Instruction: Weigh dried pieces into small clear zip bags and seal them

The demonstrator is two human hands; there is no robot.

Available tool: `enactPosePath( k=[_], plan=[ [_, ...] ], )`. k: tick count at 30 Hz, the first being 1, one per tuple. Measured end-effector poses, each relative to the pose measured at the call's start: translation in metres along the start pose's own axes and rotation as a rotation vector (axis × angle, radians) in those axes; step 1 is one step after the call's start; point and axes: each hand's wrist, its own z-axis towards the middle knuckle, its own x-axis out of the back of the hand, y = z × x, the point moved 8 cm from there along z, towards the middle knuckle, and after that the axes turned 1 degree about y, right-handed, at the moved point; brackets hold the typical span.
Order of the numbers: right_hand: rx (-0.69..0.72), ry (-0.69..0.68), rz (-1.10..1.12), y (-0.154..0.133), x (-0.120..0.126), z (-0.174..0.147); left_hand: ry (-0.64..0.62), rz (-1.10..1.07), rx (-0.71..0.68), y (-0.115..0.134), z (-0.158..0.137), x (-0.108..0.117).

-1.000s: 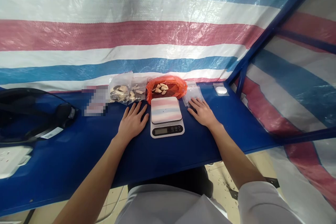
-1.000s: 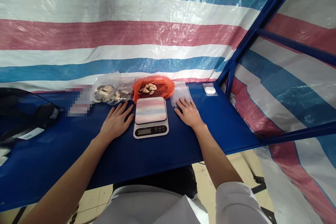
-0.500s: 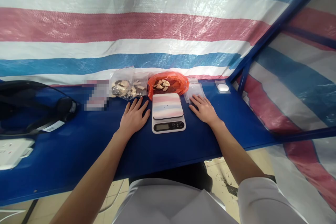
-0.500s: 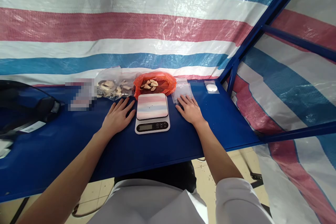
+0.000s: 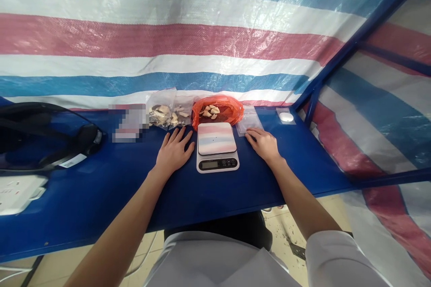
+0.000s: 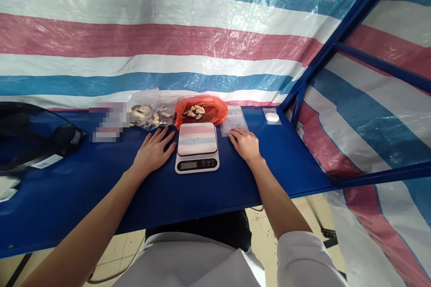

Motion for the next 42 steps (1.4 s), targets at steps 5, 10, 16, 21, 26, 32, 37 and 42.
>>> enactPosePath(
  k=[5,10,16,21,26,32,37,42],
  plan=[
    [-0.132,0.036,0.053,0.007,0.01,0.004,0.045,-0.086,0.009,-0.004,0.002,0.0],
    [-0.229,0.093,0.254,0.017,0.027,0.009,0.162,-0.324,0.061,-0.014,0.006,0.011],
    [-0.264,0.071,0.629,0.013,0.047,0.016,0.233,-0.708,0.123,-0.008,0.013,0.033],
    [-0.305,0.019,0.937,-0.007,0.05,0.024,0.162,-1.123,0.209,0.012,0.031,0.03],
    [-0.298,-0.063,1.172,-0.033,0.039,0.036,0.019,-1.452,0.246,0.039,0.051,0.021],
    [-0.301,-0.138,1.371,-0.056,0.014,0.048,-0.193,-1.645,0.24,0.055,0.07,0.008],
    [-0.331,-0.236,1.539,-0.072,-0.001,0.051,-0.259,-1.735,0.12,0.057,0.084,0.005],
    [-0.36,-0.263,1.582,-0.077,-0.005,0.053,-0.361,-1.737,0.072,0.061,0.086,0.004]
  ],
)
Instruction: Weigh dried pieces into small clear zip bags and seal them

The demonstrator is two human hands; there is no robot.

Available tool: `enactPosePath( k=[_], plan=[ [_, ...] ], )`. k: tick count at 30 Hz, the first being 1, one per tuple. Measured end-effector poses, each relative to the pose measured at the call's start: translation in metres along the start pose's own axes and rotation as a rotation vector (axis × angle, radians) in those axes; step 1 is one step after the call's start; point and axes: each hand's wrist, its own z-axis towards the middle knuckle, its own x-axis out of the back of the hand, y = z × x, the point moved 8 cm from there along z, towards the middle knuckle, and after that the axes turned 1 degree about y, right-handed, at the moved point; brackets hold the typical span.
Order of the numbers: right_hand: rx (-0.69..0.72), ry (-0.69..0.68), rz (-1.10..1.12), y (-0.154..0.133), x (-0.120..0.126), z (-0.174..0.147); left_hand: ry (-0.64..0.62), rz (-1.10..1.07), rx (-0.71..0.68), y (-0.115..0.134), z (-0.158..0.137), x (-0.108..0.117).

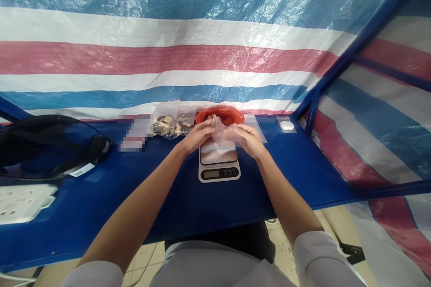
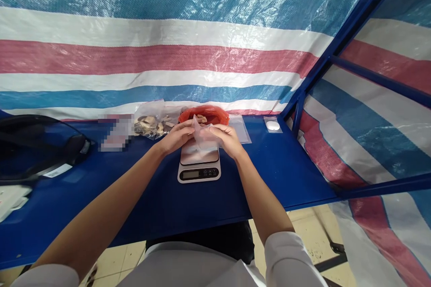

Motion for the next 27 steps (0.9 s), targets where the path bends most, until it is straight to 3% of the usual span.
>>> enactPosePath(
  k=[5,10,15,22,27],
  plan=[
    [0.01,0.126,-0.016,0.01,0.017,0.004,0.008,0.108,-0.063,0.001,-0.002,0.005],
    [-0.009,0.075,-0.014,0.017,0.025,0.005,0.125,0.335,-0.166,0.019,-0.005,0.023],
    [-0.022,0.043,-0.045,0.006,0.022,0.01,0.203,0.515,-0.207,0.051,-0.008,0.041],
    [0.032,-0.024,-0.205,-0.018,-0.008,0.031,0.043,0.806,-0.123,0.091,-0.001,0.033],
    [0.068,-0.051,-0.322,-0.02,-0.025,0.045,-0.056,0.902,-0.095,0.097,0.004,0.022]
  ],
)
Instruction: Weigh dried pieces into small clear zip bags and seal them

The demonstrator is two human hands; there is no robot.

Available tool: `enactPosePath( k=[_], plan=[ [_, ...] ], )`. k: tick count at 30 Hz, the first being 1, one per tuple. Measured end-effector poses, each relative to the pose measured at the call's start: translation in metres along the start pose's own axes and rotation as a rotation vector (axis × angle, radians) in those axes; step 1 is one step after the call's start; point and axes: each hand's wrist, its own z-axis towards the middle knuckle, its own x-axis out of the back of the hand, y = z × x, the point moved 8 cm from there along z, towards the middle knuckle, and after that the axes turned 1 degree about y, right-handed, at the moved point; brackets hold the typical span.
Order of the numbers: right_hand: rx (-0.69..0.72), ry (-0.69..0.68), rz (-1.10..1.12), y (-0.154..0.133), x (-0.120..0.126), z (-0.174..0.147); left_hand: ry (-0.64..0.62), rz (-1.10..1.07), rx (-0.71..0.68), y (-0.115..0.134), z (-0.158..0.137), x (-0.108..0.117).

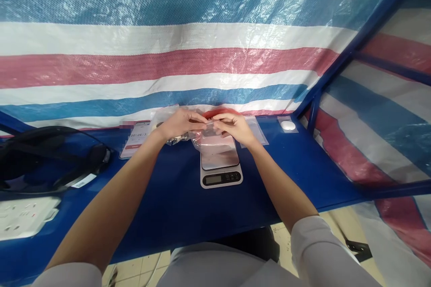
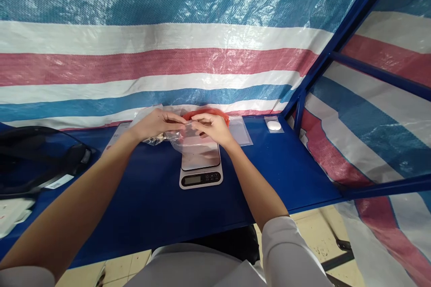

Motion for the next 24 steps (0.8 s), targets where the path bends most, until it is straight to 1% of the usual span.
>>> enactPosePath(
  k=[2,4,7,10,12,14,16,19,21,22,24],
  plan=[
    [0.008,0.0,-0.014,0.002,-0.002,0.003,0.027,-0.042,0.008,-0.007,-0.001,0.0],
    [0.002,0.011,0.002,0.005,-0.001,0.006,0.074,-0.121,0.039,-0.02,-0.005,-0.002],
    [-0.03,0.052,0.042,0.013,0.003,0.008,0.166,-0.365,0.139,-0.044,-0.015,-0.012],
    [-0.046,0.135,0.096,0.023,0.009,0.01,0.349,-0.698,0.219,-0.062,-0.031,-0.028],
    [-0.036,0.189,0.12,0.03,0.013,0.01,0.459,-0.84,0.262,-0.07,-0.039,-0.041],
    [-0.021,0.218,0.114,0.036,0.015,0.01,0.526,-0.917,0.286,-0.074,-0.044,-0.054],
    [-0.022,0.212,0.096,0.041,0.015,0.009,0.568,-0.918,0.272,-0.076,-0.045,-0.059],
    [-0.046,0.171,0.076,0.044,0.015,0.009,0.569,-0.833,0.246,-0.077,-0.041,-0.054],
    [-0.037,0.138,0.038,0.038,0.016,0.009,0.517,-0.75,0.233,-0.075,-0.036,-0.044],
    [-0.022,0.111,0.007,0.033,0.015,0.009,0.468,-0.707,0.223,-0.073,-0.034,-0.039],
    [0.015,0.036,-0.056,0.021,0.011,0.01,0.33,-0.599,0.213,-0.067,-0.028,-0.031]
  ],
)
